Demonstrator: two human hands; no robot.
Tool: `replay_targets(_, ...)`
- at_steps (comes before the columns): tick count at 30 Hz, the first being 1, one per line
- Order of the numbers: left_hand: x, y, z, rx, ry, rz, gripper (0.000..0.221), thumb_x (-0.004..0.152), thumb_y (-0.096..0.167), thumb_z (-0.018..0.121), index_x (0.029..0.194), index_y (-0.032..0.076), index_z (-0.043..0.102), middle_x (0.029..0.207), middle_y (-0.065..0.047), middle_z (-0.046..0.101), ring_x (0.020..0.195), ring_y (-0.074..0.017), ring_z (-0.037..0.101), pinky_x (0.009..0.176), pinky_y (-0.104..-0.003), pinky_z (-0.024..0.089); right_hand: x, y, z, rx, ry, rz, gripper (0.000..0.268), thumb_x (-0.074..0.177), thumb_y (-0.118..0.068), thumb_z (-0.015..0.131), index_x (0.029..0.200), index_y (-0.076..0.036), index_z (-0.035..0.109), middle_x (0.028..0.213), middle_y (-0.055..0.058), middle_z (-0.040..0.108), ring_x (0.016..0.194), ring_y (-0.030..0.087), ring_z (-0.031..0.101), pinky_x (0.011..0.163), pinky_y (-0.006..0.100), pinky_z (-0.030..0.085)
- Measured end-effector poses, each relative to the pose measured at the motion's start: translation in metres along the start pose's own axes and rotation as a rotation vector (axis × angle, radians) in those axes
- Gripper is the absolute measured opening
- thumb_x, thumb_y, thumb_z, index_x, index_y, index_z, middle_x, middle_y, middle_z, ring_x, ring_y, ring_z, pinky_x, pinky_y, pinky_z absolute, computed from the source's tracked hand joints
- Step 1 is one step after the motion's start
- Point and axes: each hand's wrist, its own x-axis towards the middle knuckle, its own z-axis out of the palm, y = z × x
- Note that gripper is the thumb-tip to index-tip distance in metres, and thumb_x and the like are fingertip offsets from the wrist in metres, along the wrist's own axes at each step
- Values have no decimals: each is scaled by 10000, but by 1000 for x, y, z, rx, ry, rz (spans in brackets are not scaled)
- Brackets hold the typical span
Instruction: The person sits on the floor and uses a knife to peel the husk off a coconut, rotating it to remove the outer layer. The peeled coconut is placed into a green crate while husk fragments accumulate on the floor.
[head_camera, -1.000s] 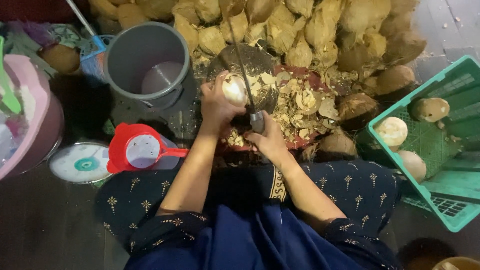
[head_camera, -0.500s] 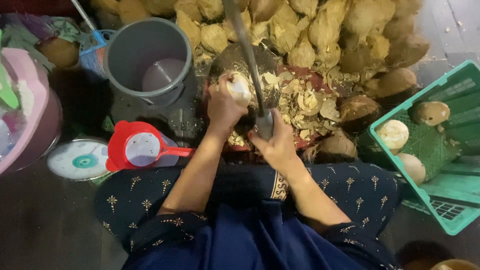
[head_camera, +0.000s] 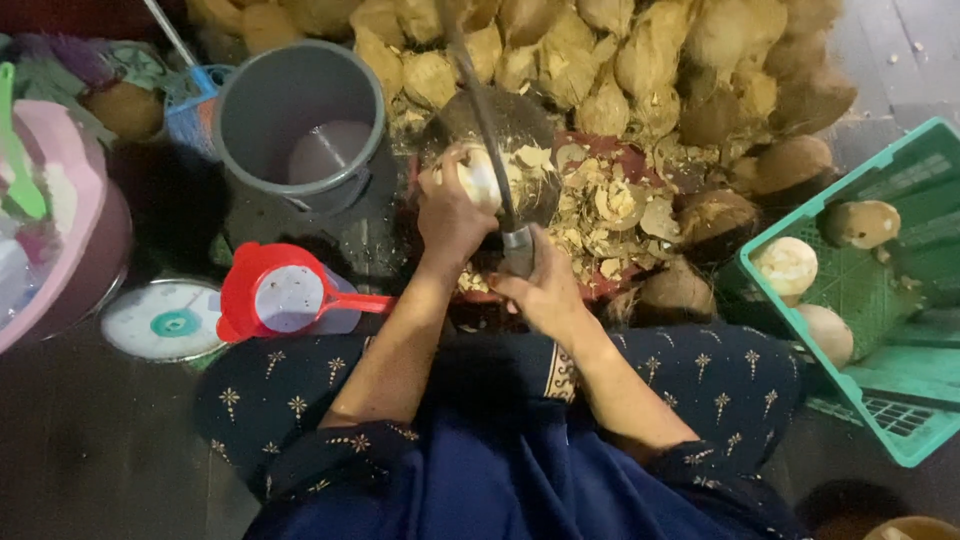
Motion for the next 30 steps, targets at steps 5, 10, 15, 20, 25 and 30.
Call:
replay_targets(5, 24, -22, 30, 120, -38, -51, 1116, 636, 184, 917, 1528, 183, 246, 1402, -309, 334, 1154, -575, 563, 861, -643, 562, 19, 51, 10, -183, 152, -158, 330, 774, -38, 685, 1078, -9, 560, 635, 173, 556, 458, 346, 577, 396, 372, 441)
replay_targets(10, 16, -19, 26, 178, -7, 2, 1033, 670, 105, 872, 1500, 225, 269, 1373, -262, 349, 1137, -559, 572, 858, -604, 577, 37, 85, -6, 151, -6, 335, 298, 696, 73, 627, 980, 26, 550, 467, 171, 544, 305, 300, 583, 279, 425, 470)
replay_targets(15, 6, -3, 17, 194, -33, -5, 984, 681, 118, 880, 1470, 185, 296, 1426, -284, 284, 1187, -560, 526, 843, -633, 576, 31, 61, -8, 353, -51, 378, 252, 721, 80, 676, 926, 40, 534, 474, 211, 537, 318, 312, 591, 281, 443, 484)
replay_targets(20, -4, 7, 8, 136, -75, -49, 958, 722, 105, 843, 1495, 170, 280, 1429, -299, 286, 1238, -563, 486, 844, -635, 568, 8, 18, -6, 9, 49, -217, 244, 812, -26, 733, 953, -5, 535, 553, 165, 593, 399, 265, 601, 361, 361, 427)
replay_targets(25, 10, -12, 20, 182, -36, -32, 1026, 698, 112, 879, 1507, 194, 254, 1389, -312, 338, 1201, -561, 521, 811, -640, 593, 29, 32, -1, 207, 4, 221, 93, 744, 60, 627, 786, -18, 599, 419, 147, 493, 282, 274, 551, 269, 391, 431)
replay_targets(30, 26, -37, 32, 116, 68, 81, 1221, 570, 139, 955, 1561, 273, 254, 1391, -265, 384, 1148, -575, 584, 903, -667, 554, 55, 122, -29, 429, 112, 500, 212, 715, -56, 701, 873, 39, 595, 501, 122, 511, 318, 288, 553, 296, 469, 483)
